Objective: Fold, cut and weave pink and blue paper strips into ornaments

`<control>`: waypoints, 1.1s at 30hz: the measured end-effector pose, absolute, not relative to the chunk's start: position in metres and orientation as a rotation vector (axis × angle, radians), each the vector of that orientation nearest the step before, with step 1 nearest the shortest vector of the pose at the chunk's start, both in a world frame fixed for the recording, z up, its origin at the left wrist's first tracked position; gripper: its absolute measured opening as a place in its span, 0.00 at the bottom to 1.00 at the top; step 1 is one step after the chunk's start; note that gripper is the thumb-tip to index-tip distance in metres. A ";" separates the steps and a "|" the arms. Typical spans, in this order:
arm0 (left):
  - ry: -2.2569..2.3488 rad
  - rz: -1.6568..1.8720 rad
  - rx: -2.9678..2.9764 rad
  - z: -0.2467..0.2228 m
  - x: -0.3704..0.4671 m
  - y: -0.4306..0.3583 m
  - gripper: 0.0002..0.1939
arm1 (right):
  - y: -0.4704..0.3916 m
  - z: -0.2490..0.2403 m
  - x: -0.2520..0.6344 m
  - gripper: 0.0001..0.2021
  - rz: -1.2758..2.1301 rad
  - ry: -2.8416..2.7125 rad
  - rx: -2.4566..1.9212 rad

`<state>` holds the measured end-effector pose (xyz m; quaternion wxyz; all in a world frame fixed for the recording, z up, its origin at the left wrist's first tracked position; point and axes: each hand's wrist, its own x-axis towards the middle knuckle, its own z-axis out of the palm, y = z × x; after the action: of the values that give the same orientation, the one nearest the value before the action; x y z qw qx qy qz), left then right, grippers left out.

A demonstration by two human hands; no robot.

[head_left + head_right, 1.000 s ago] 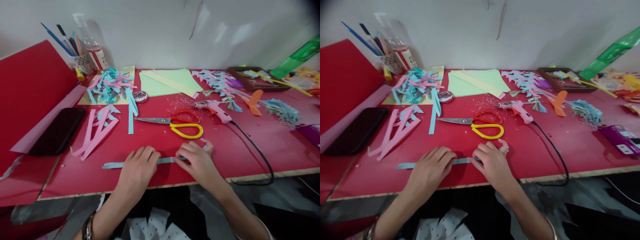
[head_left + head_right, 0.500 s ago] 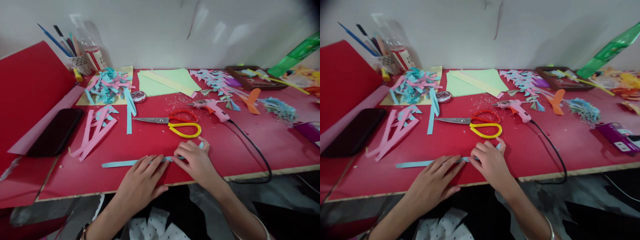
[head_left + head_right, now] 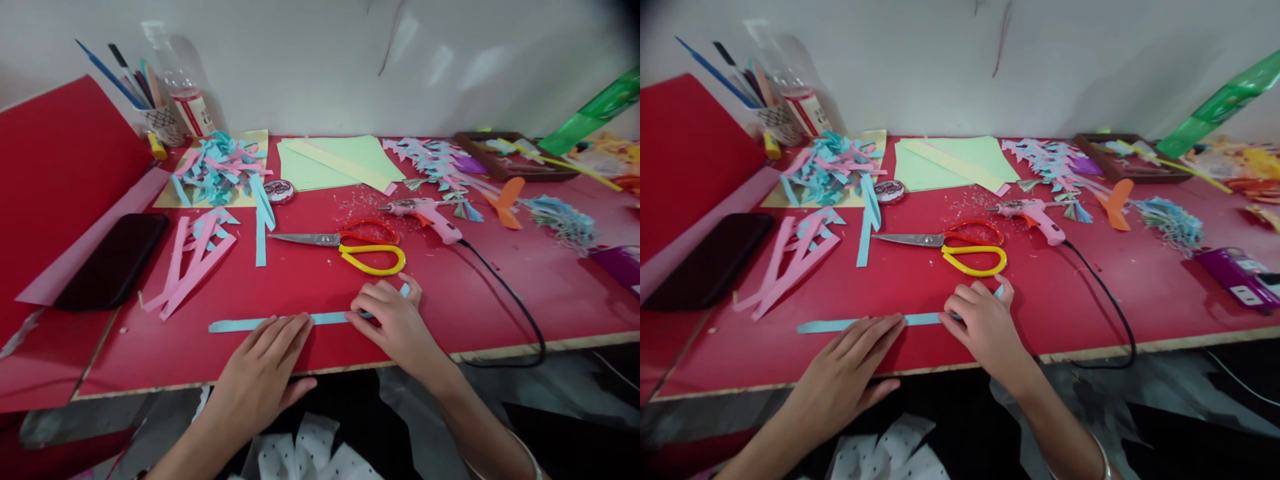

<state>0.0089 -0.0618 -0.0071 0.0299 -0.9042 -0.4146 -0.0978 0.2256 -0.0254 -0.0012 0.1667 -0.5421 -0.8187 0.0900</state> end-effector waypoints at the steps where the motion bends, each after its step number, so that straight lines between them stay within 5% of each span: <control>1: -1.291 -0.313 -2.767 -0.007 0.006 -0.064 0.26 | -0.025 -0.001 0.226 0.09 0.257 -2.330 -1.541; 12: -1.384 -0.317 -2.695 -0.005 -0.022 -0.073 0.26 | -0.028 -0.001 0.225 0.08 0.181 -2.345 -1.514; 25: -1.416 -0.457 -2.786 -0.002 0.011 -0.040 0.08 | -0.042 -0.002 0.212 0.04 -0.097 -2.329 -1.342; 33: -1.590 -0.530 -2.815 -0.002 0.005 -0.042 0.09 | -0.042 -0.003 0.189 0.08 0.233 -2.420 -1.254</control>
<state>0.0052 -0.0420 -0.0021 -0.0673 -0.8573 -0.4842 -0.1615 0.1885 -0.0423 -0.0028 0.2016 -0.4491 -0.8664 0.0834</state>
